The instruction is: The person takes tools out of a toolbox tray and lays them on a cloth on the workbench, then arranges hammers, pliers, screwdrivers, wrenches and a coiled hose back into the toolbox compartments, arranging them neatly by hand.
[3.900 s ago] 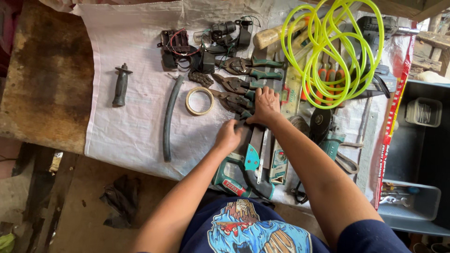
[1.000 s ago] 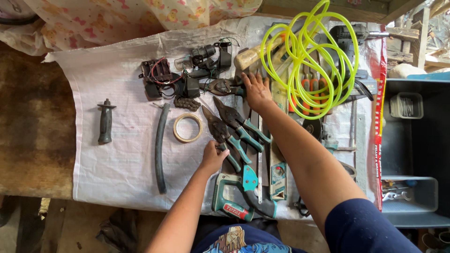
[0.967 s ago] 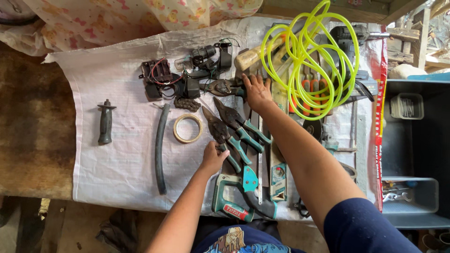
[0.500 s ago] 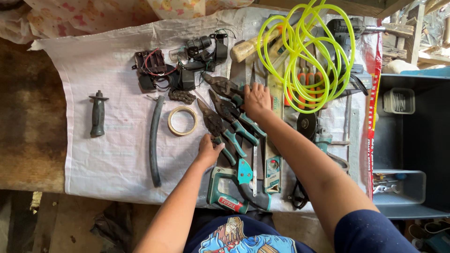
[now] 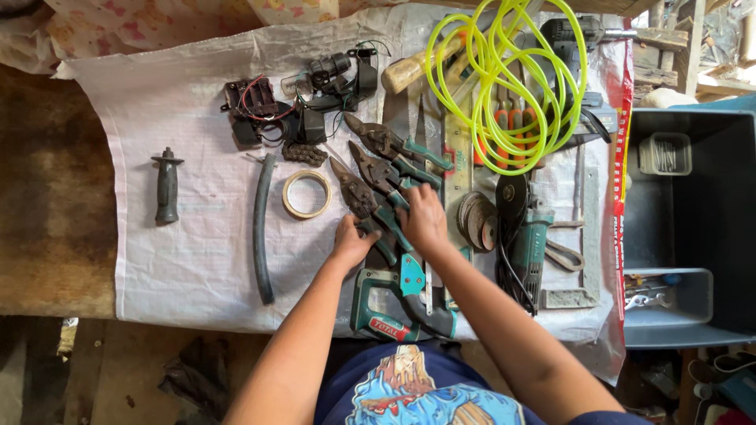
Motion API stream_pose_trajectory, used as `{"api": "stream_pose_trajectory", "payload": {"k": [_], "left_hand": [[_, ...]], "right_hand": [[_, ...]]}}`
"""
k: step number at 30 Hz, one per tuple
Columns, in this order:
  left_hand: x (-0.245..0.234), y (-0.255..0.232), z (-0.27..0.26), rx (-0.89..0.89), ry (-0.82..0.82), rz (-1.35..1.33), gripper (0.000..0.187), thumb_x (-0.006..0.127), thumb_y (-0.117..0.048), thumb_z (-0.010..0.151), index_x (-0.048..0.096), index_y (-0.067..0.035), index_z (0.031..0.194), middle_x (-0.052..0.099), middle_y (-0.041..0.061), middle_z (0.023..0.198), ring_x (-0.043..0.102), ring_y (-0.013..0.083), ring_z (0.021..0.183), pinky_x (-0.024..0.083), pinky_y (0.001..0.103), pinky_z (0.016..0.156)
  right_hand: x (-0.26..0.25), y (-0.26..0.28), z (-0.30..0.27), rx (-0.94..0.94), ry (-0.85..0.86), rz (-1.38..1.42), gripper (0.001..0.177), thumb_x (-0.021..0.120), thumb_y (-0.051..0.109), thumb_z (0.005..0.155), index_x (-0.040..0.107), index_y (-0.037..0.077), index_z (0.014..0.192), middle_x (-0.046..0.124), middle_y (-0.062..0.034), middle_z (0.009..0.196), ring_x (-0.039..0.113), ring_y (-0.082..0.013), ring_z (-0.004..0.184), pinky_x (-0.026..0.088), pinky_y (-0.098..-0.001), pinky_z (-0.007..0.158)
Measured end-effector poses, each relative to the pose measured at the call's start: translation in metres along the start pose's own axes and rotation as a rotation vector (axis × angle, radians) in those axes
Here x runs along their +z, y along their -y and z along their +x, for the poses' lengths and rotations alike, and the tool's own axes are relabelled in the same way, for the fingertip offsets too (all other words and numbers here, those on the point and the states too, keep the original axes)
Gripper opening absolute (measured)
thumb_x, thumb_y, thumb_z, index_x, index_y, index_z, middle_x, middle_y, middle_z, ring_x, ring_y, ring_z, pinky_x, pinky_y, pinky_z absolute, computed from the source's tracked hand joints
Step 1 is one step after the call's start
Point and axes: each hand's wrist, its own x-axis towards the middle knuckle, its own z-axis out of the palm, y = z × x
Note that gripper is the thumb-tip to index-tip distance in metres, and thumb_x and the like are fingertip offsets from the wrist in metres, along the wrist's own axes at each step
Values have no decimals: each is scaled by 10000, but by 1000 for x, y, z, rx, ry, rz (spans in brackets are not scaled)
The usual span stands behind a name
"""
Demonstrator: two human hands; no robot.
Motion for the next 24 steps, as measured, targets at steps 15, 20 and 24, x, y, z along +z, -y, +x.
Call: {"api": "stream_pose_trajectory", "payload": {"k": [15, 20, 24], "left_hand": [[9, -5, 13, 3, -94, 130, 666, 937, -327, 628, 597, 20, 1084, 650, 236, 1111, 605, 407, 1108, 481, 463, 969], [-3, -25, 7, -52, -65, 77, 567, 909, -277, 628, 650, 14, 1041, 687, 232, 1095, 648, 390, 1084, 507, 453, 953], [-17, -50, -7, -214, 28, -96, 467, 806, -264, 665, 698, 27, 1014, 766, 236, 1056, 751, 371, 1009, 566, 448, 891]], "right_hand": [[45, -34, -9, 2, 43, -276, 274, 692, 89, 812, 620, 64, 1075, 644, -166, 1117, 614, -369, 1101, 483, -484, 923], [25, -4, -20, -38, -63, -176, 378, 748, 127, 754, 612, 70, 1102, 591, -196, 1094, 588, -410, 1059, 486, -499, 861], [20, 13, -36, -29, 82, -153, 275, 748, 205, 875, 600, 86, 1074, 566, -169, 1101, 581, -384, 1092, 503, -495, 892]]}}
